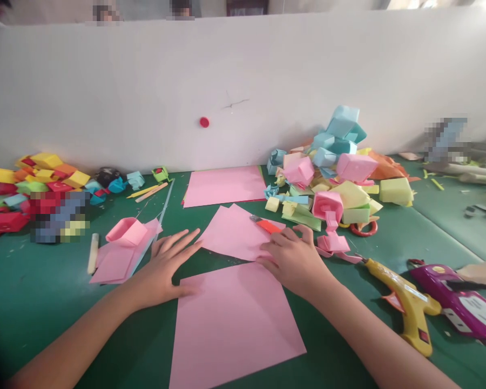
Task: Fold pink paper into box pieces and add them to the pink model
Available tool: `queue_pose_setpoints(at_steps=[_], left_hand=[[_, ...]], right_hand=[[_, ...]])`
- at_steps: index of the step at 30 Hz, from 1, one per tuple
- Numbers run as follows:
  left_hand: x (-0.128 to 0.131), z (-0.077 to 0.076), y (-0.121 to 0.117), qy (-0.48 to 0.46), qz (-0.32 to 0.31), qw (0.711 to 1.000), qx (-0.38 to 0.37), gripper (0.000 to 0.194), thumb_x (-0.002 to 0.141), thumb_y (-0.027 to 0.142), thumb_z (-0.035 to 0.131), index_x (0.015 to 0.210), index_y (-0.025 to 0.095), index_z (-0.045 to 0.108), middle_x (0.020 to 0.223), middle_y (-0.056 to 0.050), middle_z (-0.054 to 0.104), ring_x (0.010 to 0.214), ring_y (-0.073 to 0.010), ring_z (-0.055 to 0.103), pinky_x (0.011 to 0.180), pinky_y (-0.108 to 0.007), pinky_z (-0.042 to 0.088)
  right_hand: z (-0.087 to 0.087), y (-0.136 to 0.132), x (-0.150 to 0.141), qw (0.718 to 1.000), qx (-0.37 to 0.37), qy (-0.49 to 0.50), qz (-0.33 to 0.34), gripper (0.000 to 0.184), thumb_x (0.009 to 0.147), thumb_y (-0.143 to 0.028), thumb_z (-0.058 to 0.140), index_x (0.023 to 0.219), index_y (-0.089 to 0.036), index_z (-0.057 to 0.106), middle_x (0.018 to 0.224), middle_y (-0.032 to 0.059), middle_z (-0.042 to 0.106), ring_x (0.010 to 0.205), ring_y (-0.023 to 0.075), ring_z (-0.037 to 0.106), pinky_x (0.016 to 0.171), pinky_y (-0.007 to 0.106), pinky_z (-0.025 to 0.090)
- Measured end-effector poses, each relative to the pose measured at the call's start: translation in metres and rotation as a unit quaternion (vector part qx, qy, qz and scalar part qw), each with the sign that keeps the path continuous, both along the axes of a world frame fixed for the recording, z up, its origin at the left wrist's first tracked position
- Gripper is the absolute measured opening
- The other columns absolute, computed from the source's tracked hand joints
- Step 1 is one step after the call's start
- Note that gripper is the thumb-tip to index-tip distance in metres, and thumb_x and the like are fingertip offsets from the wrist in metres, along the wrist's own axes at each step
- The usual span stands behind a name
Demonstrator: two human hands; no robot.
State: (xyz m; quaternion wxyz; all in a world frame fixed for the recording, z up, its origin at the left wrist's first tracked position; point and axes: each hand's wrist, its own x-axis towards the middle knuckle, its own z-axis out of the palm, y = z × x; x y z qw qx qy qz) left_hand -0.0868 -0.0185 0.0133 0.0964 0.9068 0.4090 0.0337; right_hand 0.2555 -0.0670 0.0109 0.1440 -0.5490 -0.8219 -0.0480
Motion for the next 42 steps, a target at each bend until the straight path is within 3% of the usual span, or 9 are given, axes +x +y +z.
queue_pose_setpoints(at_steps=[4,7,9,16,21,25,29,38,42], left_hand=[[0.0,0.002,0.001,-0.021,-0.006,0.999,0.036,0.077,0.085,0.064,0.066,0.153,0.037,0.042,0.167,-0.002,0.026,0.149,-0.0397,0.025,0.117,-0.06,0.024],[0.001,0.004,0.001,-0.042,-0.002,0.995,0.091,0.032,0.091,0.049,0.065,0.118,0.034,0.072,0.154,0.0,0.05,0.144,-0.0373,0.036,0.115,-0.059,0.028],[0.002,0.007,-0.001,-0.051,0.008,0.992,0.119,0.019,0.092,0.044,0.065,0.096,0.031,0.077,0.143,-0.001,0.06,0.14,-0.0365,0.042,0.114,-0.06,0.027],[0.001,0.011,-0.013,-0.006,0.038,0.997,0.066,0.058,0.068,0.059,0.083,0.116,0.03,0.069,0.152,-0.004,0.051,0.141,-0.0418,0.039,0.112,-0.064,0.03],[0.0,0.015,-0.013,-0.018,0.049,0.999,0.015,0.032,0.074,0.041,0.081,0.103,0.032,0.07,0.148,0.0,0.055,0.142,-0.0379,0.038,0.112,-0.06,0.032],[0.004,0.022,-0.015,-0.066,0.076,0.994,-0.035,0.017,0.08,0.032,0.071,0.096,0.028,0.067,0.124,-0.002,0.068,0.123,-0.0324,0.056,0.102,-0.051,0.046],[0.007,0.025,-0.018,-0.165,0.148,0.971,-0.086,0.026,0.084,0.029,0.061,0.11,0.029,0.065,0.104,-0.002,0.071,0.102,-0.0251,0.066,0.086,-0.038,0.055],[0.01,0.017,-0.012,-0.373,0.285,0.882,-0.038,0.047,0.079,0.036,0.069,0.123,0.023,0.062,0.08,0.001,0.062,0.069,-0.0161,0.062,0.063,-0.027,0.052],[0.01,0.018,-0.014,-0.365,0.247,0.897,-0.036,0.029,0.083,0.037,0.066,0.108,0.022,0.072,0.09,-0.003,0.07,0.082,-0.0203,0.068,0.07,-0.029,0.056]], right_hand=[[0.005,-0.01,-0.004,0.999,-0.01,-0.036,-0.011,0.032,0.102,-0.042,0.047,0.112,-0.026,0.073,0.104,0.0094,0.072,0.097,0.029,0.061,0.098,0.058,0.029],[0.002,-0.016,-0.009,0.998,0.002,-0.065,-0.026,0.038,0.102,-0.045,0.045,0.118,-0.022,0.071,0.115,0.0138,0.07,0.1,0.0324,0.06,0.096,0.059,0.031],[-0.003,-0.017,-0.013,0.996,0.013,-0.079,-0.043,0.042,0.102,-0.046,0.044,0.126,-0.02,0.067,0.124,0.016,0.067,0.104,0.0348,0.058,0.095,0.059,0.033],[-0.016,-0.012,-0.014,0.994,0.028,-0.078,-0.074,0.043,0.101,-0.043,0.045,0.137,-0.023,0.059,0.132,0.0152,0.063,0.11,0.0356,0.054,0.095,0.057,0.035],[-0.014,-0.011,-0.004,0.992,0.03,-0.093,-0.074,0.043,0.101,-0.044,0.042,0.133,-0.022,0.061,0.131,0.0146,0.063,0.108,0.036,0.054,0.093,0.059,0.035],[-0.015,-0.01,0.001,0.992,0.028,-0.095,-0.072,0.041,0.101,-0.042,0.042,0.128,-0.022,0.064,0.128,0.0142,0.065,0.107,0.0369,0.054,0.092,0.06,0.036],[-0.011,-0.01,0.0,0.995,0.023,-0.063,-0.073,0.045,0.102,-0.044,0.04,0.134,-0.02,0.061,0.13,0.0166,0.063,0.111,0.038,0.053,0.094,0.063,0.037],[0.009,-0.024,-0.027,0.981,-0.093,0.016,0.171,0.046,0.1,-0.037,0.05,0.146,-0.031,0.051,0.158,0.0075,0.043,0.131,0.0352,0.044,0.105,0.057,0.038],[0.005,-0.026,-0.033,0.971,-0.132,0.033,0.197,0.047,0.101,-0.038,0.048,0.147,-0.028,0.049,0.156,0.0074,0.046,0.136,0.0317,0.045,0.111,0.055,0.034]])
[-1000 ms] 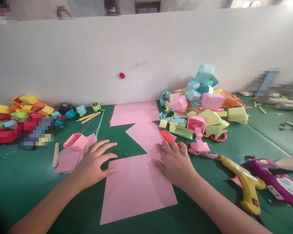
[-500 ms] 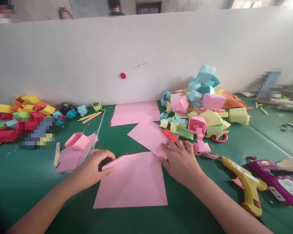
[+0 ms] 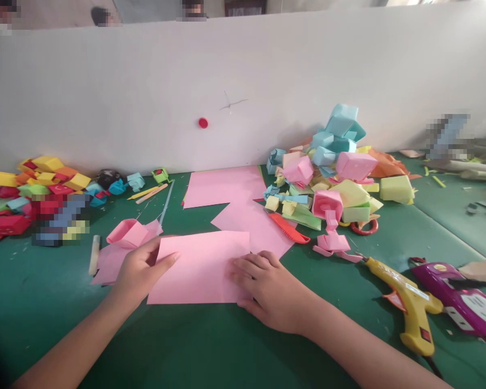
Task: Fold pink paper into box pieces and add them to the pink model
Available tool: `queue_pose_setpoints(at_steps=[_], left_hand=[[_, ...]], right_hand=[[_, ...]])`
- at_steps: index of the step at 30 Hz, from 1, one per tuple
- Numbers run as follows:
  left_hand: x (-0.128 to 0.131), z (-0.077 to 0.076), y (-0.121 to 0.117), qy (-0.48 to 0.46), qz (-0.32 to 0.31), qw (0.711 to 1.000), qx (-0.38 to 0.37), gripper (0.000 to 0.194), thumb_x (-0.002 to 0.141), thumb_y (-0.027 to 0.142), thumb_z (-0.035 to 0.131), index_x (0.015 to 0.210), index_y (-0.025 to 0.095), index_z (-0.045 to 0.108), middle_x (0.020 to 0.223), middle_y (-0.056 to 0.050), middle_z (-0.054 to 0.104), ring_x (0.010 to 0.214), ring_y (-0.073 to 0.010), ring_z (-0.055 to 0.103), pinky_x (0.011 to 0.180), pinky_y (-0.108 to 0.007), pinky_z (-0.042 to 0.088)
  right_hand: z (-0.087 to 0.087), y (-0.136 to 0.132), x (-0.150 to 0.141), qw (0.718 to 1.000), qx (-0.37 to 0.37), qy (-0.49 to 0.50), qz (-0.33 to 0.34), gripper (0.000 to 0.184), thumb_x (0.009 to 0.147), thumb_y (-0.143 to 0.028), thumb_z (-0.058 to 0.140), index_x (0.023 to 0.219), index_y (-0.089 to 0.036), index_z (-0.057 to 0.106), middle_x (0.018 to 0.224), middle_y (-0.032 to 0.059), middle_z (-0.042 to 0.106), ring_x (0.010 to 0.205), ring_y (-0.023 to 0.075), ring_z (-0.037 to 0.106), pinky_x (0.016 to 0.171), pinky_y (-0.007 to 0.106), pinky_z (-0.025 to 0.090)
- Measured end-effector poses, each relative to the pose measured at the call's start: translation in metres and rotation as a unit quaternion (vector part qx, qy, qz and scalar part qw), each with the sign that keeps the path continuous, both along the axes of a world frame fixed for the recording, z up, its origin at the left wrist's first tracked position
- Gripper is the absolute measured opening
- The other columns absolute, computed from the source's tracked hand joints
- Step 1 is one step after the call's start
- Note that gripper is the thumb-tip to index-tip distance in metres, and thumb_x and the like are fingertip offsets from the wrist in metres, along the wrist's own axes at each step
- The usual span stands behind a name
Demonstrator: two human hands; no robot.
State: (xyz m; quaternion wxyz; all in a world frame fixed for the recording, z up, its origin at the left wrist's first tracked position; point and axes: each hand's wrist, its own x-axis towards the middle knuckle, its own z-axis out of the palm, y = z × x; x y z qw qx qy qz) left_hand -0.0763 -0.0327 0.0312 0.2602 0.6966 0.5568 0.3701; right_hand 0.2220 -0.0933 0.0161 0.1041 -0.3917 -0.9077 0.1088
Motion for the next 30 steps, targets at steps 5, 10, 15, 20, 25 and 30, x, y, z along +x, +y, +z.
queue_pose_setpoints(at_steps=[5,10,15,20,25,30], left_hand=[[0.001,0.001,-0.009,0.053,-0.081,0.988,0.118,0.028,0.092,0.026,0.053,0.102,0.027,0.079,0.112,-0.003,0.075,0.103,-0.0218,0.071,0.087,-0.032,0.06],[-0.003,-0.009,-0.008,0.06,-0.085,0.976,0.19,0.035,0.097,0.021,0.051,0.123,0.028,0.073,0.127,0.001,0.072,0.118,-0.0212,0.068,0.103,-0.036,0.058],[0.0,-0.014,-0.006,0.199,-0.237,0.936,0.166,0.052,0.104,0.019,0.036,0.153,0.032,0.042,0.154,0.001,0.049,0.14,-0.0206,0.05,0.116,-0.039,0.046],[0.008,-0.018,-0.009,0.339,-0.312,0.881,0.11,0.063,0.106,0.035,0.04,0.163,0.029,0.013,0.166,-0.004,0.024,0.153,-0.025,0.027,0.124,-0.045,0.033],[0.02,-0.028,-0.007,0.375,-0.299,0.871,0.108,0.056,0.106,0.035,0.038,0.16,0.022,0.028,0.165,-0.006,0.024,0.153,-0.0253,0.024,0.124,-0.046,0.031],[0.029,-0.033,-0.007,0.364,-0.291,0.859,0.213,0.047,0.106,0.025,0.037,0.152,0.016,0.043,0.157,-0.011,0.043,0.148,-0.0257,0.038,0.12,-0.045,0.039]], right_hand=[[0.0,0.002,0.003,1.0,-0.004,0.012,-0.006,0.043,0.103,-0.034,0.046,0.144,-0.028,0.052,0.154,0.0072,0.05,0.139,0.0281,0.046,0.115,0.053,0.032],[0.002,0.003,0.007,1.0,0.018,0.007,-0.022,0.042,0.102,-0.035,0.049,0.143,-0.028,0.053,0.154,0.0066,0.05,0.141,0.0287,0.044,0.115,0.054,0.033],[0.001,0.008,0.019,0.998,0.016,-0.011,-0.058,0.039,0.102,-0.034,0.048,0.14,-0.034,0.055,0.155,0.0022,0.05,0.141,0.0307,0.042,0.114,0.06,0.029],[0.0,0.012,0.028,0.996,0.017,-0.022,-0.084,0.041,0.101,-0.034,0.048,0.142,-0.037,0.054,0.154,0.0005,0.051,0.139,0.0325,0.043,0.111,0.062,0.03],[0.002,0.012,0.026,0.996,0.03,-0.001,-0.079,0.032,0.101,-0.032,0.051,0.13,-0.034,0.064,0.141,0.0041,0.061,0.127,0.0307,0.051,0.106,0.057,0.035],[0.005,0.01,0.018,0.997,0.03,0.039,-0.056,0.026,0.102,-0.031,0.05,0.119,-0.029,0.069,0.128,0.008,0.066,0.116,0.028,0.055,0.1,0.052,0.039]])
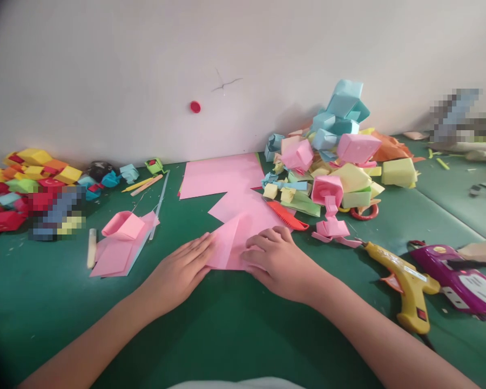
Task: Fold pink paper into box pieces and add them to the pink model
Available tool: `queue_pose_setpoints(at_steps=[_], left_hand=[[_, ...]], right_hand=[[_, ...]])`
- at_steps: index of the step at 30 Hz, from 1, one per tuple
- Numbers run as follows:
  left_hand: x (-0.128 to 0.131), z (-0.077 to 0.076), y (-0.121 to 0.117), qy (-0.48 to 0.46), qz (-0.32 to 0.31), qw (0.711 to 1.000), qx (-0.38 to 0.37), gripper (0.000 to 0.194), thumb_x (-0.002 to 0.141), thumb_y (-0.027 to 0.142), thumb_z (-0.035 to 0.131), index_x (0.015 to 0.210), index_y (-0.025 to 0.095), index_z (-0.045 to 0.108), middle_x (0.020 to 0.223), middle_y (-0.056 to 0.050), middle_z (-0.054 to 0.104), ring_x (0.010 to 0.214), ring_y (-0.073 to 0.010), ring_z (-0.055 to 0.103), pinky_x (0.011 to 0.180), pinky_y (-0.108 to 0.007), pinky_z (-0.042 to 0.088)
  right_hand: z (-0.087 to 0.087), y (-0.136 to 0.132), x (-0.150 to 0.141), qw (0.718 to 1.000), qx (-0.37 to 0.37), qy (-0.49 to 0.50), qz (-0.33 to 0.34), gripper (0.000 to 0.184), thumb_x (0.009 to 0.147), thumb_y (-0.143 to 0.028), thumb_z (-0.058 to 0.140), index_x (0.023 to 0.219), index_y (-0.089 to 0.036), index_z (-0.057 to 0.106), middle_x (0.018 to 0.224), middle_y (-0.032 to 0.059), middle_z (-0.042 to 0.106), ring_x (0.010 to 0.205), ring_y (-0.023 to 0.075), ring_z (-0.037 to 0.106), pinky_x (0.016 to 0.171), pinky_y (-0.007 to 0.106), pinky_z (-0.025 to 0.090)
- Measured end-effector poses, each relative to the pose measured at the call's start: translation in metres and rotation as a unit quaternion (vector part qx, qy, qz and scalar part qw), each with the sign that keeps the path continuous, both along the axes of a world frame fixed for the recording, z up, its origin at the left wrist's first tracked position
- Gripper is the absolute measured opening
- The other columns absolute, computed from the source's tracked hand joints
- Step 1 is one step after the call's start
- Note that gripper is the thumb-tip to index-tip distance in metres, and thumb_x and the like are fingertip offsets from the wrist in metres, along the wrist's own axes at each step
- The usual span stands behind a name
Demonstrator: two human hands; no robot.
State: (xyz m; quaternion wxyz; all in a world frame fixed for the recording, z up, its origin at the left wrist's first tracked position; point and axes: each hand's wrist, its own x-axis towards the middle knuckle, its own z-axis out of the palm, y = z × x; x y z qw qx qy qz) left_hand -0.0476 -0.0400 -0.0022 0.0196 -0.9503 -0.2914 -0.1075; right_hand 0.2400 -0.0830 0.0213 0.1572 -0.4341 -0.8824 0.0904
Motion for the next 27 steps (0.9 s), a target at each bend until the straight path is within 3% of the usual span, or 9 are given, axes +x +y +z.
queue_pose_setpoints(at_steps=[4,8,15,23,27], left_hand=[[0.002,0.0,-0.001,-0.011,-0.028,0.998,0.052,0.048,0.105,0.016,0.037,0.152,0.017,0.041,0.155,-0.011,0.047,0.146,-0.0273,0.042,0.114,-0.046,0.045],[0.004,0.002,-0.001,0.009,-0.029,0.998,0.052,0.047,0.105,0.016,0.037,0.151,0.016,0.041,0.155,-0.011,0.046,0.146,-0.0303,0.041,0.106,-0.048,0.049],[0.002,0.001,0.002,-0.063,-0.022,0.997,0.03,0.059,0.103,0.019,0.044,0.159,0.016,0.026,0.15,-0.015,0.052,0.141,-0.0285,0.049,0.107,-0.047,0.049],[-0.02,0.005,0.011,-0.086,-0.055,0.995,0.01,0.037,0.101,0.019,0.052,0.138,0.018,0.058,0.143,-0.011,0.061,0.139,-0.0272,0.051,0.109,-0.047,0.048],[-0.029,0.012,0.016,-0.069,-0.079,0.994,-0.027,0.036,0.1,0.024,0.054,0.134,0.02,0.062,0.143,-0.008,0.061,0.138,-0.0282,0.051,0.109,-0.048,0.048]], right_hand=[[-0.001,-0.004,-0.011,0.998,0.01,0.041,0.047,0.032,0.1,-0.029,0.053,0.131,-0.026,0.061,0.144,0.0105,0.054,0.125,0.0296,0.048,0.101,0.05,0.041],[-0.002,-0.005,-0.018,0.995,0.016,0.053,0.079,0.032,0.099,-0.029,0.054,0.13,-0.022,0.059,0.143,0.0116,0.054,0.127,0.0291,0.046,0.104,0.049,0.04],[-0.004,-0.002,-0.016,0.994,-0.054,0.009,0.093,0.05,0.095,-0.027,0.056,0.145,-0.025,0.049,0.144,0.0107,0.053,0.124,0.0303,0.048,0.103,0.051,0.041],[-0.006,0.002,-0.01,0.993,-0.083,0.033,0.078,0.038,0.097,-0.024,0.056,0.135,-0.025,0.058,0.138,0.0099,0.056,0.123,0.0281,0.049,0.102,0.047,0.044],[-0.008,0.004,-0.007,0.992,-0.084,0.058,0.076,0.028,0.098,-0.02,0.053,0.124,-0.023,0.063,0.132,0.0099,0.059,0.119,0.0259,0.051,0.1,0.045,0.046]])
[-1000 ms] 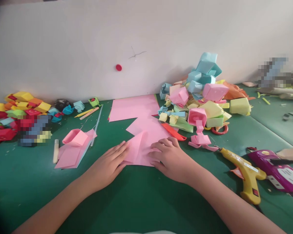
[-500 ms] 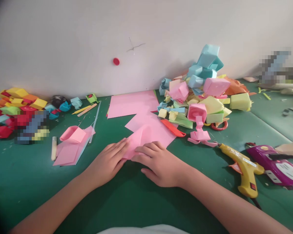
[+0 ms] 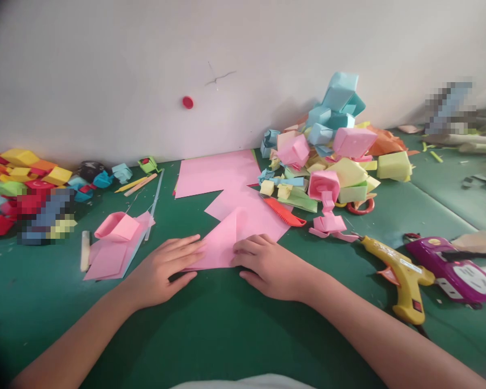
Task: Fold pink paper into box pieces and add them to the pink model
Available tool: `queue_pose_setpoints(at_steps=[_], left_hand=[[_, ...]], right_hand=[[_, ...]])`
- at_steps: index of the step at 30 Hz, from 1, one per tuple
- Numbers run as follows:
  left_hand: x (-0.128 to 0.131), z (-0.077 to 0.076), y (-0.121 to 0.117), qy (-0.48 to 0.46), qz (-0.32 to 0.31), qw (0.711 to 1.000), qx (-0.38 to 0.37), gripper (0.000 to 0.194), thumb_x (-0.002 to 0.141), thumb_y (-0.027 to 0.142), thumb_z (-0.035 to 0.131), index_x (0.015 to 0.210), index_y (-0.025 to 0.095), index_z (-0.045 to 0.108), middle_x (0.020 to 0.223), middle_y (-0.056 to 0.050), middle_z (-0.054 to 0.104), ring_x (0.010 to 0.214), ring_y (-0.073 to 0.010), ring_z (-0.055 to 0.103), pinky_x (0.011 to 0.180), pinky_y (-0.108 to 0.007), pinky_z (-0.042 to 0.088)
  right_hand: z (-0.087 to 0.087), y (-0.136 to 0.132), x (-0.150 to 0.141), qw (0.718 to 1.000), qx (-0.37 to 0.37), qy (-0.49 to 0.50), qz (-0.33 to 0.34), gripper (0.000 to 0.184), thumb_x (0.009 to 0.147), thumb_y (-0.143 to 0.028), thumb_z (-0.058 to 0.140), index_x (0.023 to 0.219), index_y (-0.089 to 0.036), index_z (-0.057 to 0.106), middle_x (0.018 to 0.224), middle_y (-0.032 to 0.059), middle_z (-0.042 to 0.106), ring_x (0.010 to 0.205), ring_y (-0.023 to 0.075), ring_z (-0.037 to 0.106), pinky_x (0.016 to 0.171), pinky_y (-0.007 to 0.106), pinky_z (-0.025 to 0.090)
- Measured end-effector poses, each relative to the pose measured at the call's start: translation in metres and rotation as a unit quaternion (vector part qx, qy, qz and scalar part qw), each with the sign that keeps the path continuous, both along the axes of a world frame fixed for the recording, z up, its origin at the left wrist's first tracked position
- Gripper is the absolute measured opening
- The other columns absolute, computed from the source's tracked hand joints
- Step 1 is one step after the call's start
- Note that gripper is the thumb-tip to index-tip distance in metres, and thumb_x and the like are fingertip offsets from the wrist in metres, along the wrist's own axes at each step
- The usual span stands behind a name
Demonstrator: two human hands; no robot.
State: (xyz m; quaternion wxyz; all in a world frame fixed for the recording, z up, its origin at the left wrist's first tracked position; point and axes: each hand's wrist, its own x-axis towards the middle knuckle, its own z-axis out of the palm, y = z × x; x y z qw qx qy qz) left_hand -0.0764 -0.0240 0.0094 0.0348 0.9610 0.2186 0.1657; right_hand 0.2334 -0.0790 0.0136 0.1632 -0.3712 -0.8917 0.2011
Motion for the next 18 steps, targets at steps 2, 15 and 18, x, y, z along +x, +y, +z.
queue_pose_setpoints(at_steps=[2,15,18], left_hand=[[-0.002,0.002,0.002,-0.003,-0.006,1.0,-0.017,0.035,0.1,0.022,0.053,0.133,0.021,0.064,0.143,-0.007,0.061,0.138,-0.0269,0.052,0.108,-0.047,0.048],[-0.004,0.001,0.007,-0.052,0.008,0.998,-0.04,0.037,0.098,0.02,0.054,0.132,0.028,0.064,0.133,-0.005,0.068,0.126,-0.0248,0.061,0.103,-0.045,0.046],[-0.005,0.0,0.007,-0.061,0.012,0.997,-0.045,0.034,0.098,0.017,0.054,0.127,0.027,0.067,0.13,-0.003,0.07,0.126,-0.024,0.061,0.104,-0.044,0.045]], right_hand=[[-0.002,0.001,0.001,1.0,0.003,0.01,0.0,0.027,0.098,-0.018,0.052,0.121,-0.024,0.064,0.13,0.0096,0.059,0.118,0.0252,0.052,0.1,0.045,0.046],[-0.01,0.004,0.006,0.999,0.037,0.036,-0.008,0.03,0.097,-0.01,0.048,0.115,-0.024,0.067,0.125,0.0106,0.06,0.111,0.0245,0.055,0.091,0.042,0.052],[-0.011,0.006,0.008,0.998,0.033,0.044,0.006,0.028,0.097,-0.011,0.048,0.113,-0.023,0.068,0.124,0.0105,0.061,0.112,0.024,0.055,0.092,0.042,0.052]])
